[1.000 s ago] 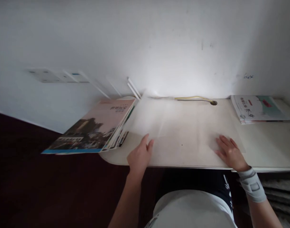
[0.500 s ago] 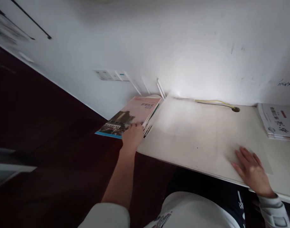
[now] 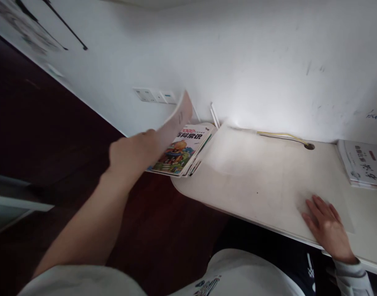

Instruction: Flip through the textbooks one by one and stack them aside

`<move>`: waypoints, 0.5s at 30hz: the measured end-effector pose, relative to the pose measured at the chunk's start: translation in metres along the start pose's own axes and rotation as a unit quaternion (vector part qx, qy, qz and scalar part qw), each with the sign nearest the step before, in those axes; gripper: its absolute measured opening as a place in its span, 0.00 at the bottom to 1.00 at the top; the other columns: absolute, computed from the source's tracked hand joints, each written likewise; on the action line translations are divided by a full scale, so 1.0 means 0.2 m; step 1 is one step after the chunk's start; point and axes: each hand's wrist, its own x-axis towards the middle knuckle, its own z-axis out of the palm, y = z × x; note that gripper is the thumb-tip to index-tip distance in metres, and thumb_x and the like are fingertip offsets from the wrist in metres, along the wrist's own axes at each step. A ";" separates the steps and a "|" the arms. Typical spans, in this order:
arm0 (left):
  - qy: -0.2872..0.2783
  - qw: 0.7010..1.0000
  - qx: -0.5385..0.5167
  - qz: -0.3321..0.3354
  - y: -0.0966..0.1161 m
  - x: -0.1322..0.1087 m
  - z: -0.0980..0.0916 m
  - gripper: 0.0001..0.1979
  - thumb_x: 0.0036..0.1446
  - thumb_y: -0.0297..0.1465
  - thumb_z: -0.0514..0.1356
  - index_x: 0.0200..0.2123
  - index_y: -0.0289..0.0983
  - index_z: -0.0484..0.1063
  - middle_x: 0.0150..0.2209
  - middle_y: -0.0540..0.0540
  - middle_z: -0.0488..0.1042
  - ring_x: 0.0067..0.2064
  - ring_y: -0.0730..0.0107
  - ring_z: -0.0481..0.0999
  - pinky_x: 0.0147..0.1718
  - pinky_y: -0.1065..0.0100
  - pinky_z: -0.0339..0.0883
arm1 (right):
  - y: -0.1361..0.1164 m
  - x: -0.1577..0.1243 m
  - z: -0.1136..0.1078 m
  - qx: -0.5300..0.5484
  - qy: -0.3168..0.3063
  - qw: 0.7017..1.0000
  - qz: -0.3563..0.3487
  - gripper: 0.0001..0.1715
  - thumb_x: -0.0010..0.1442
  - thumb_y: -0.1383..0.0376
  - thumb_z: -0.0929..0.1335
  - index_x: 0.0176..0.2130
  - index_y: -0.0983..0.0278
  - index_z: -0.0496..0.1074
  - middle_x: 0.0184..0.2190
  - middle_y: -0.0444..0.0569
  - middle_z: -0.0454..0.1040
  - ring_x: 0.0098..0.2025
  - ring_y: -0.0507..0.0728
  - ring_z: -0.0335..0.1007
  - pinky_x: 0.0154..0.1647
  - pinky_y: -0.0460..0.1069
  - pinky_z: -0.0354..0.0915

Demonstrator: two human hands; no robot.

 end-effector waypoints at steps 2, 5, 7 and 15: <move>0.033 0.997 0.072 -0.008 0.04 -0.01 -0.12 0.15 0.61 0.26 0.44 0.41 0.25 0.67 0.33 0.41 0.71 0.44 0.49 0.74 0.41 0.44 0.63 | -0.01 0.00 0.00 -0.004 -0.001 1.000 0.001 0.27 0.62 0.50 0.59 0.54 0.62 0.66 0.56 0.57 0.67 0.57 0.64 0.63 0.58 0.62 0.57; 0.125 0.992 -0.006 0.025 0.13 -0.04 -0.19 0.18 0.62 0.29 0.44 0.46 0.29 0.67 0.33 0.48 0.70 0.41 0.63 0.74 0.44 0.54 0.64 | -0.04 0.02 -0.03 -0.005 -0.005 1.000 0.006 0.26 0.63 0.52 0.60 0.54 0.62 0.66 0.56 0.58 0.67 0.57 0.63 0.63 0.58 0.61 0.58; 0.170 0.971 -0.158 0.048 0.20 -0.05 -0.14 0.18 0.61 0.32 0.46 0.48 0.32 0.69 0.33 0.50 0.71 0.38 0.71 0.72 0.44 0.62 0.64 | -0.06 0.03 -0.05 -0.004 -0.011 1.000 0.015 0.25 0.63 0.53 0.61 0.54 0.62 0.66 0.56 0.57 0.67 0.58 0.62 0.63 0.58 0.61 0.58; -0.180 0.686 -0.703 -0.049 0.59 -0.25 0.57 0.24 0.49 0.44 0.59 0.46 0.34 0.72 0.33 0.46 0.76 0.34 0.67 0.75 0.35 0.67 0.69 | -0.11 0.07 -0.10 -0.006 -0.036 0.999 0.035 0.24 0.64 0.55 0.61 0.54 0.64 0.67 0.57 0.58 0.66 0.59 0.61 0.61 0.59 0.60 0.57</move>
